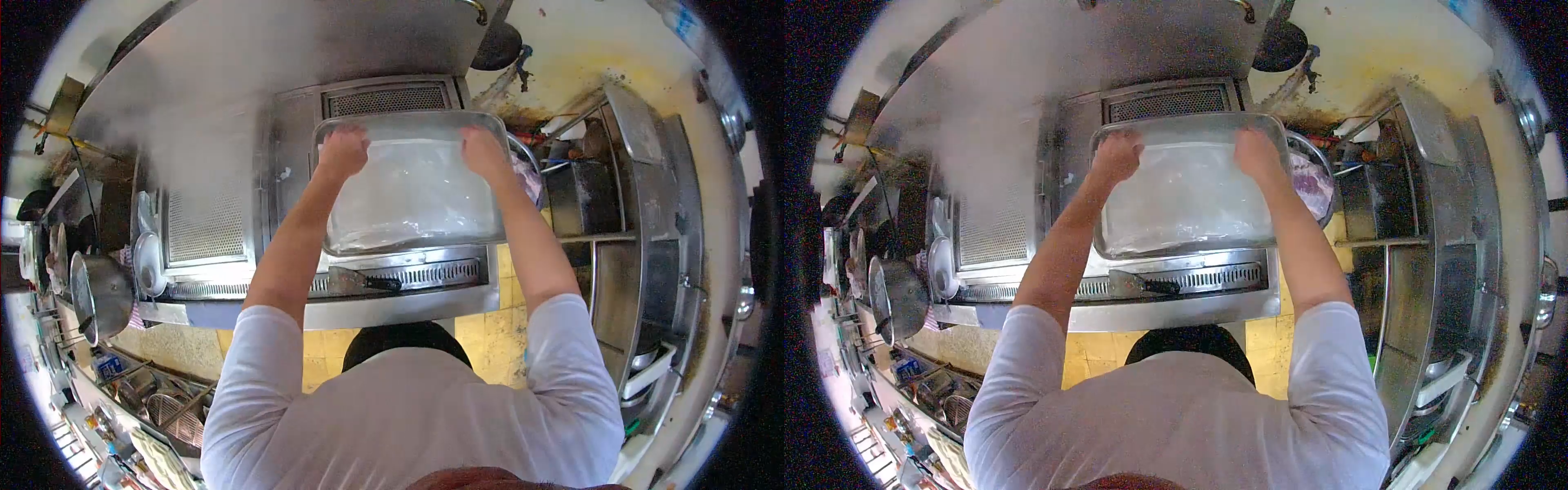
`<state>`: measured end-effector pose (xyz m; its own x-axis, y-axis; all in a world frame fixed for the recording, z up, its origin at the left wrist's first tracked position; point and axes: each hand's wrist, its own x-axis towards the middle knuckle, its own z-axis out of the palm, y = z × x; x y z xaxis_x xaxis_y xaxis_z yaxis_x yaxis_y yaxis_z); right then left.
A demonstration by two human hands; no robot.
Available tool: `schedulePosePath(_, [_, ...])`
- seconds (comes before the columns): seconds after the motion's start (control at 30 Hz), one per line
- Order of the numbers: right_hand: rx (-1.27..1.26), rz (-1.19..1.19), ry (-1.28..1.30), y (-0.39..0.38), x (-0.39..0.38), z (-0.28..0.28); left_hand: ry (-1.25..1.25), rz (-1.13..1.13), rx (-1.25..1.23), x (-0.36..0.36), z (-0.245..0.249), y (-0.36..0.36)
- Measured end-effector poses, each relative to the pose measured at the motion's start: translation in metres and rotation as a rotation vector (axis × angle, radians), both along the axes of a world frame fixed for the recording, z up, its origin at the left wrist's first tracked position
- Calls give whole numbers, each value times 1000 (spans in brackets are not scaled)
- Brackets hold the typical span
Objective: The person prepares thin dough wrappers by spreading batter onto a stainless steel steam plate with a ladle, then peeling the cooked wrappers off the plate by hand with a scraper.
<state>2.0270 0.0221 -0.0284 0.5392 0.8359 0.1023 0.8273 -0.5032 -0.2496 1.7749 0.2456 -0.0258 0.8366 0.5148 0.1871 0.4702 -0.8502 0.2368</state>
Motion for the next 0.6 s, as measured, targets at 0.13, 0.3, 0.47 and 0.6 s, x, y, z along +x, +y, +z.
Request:
schedulePosePath(0.13, [-342,89,10,14,21,-31,391,22,-108,14,-16,16])
schedulePosePath(0.3, [-424,38,-76,-7,9,-11,312,-55,-197,-13,-5,12])
schedulePosePath(0.47, [-186,122,-266,-49,0,18,207,-8,-102,-49,11,3])
schedulePosePath(0.6, [70,20,29,-76,-8,36,143,13,-98,-93,14,-1])
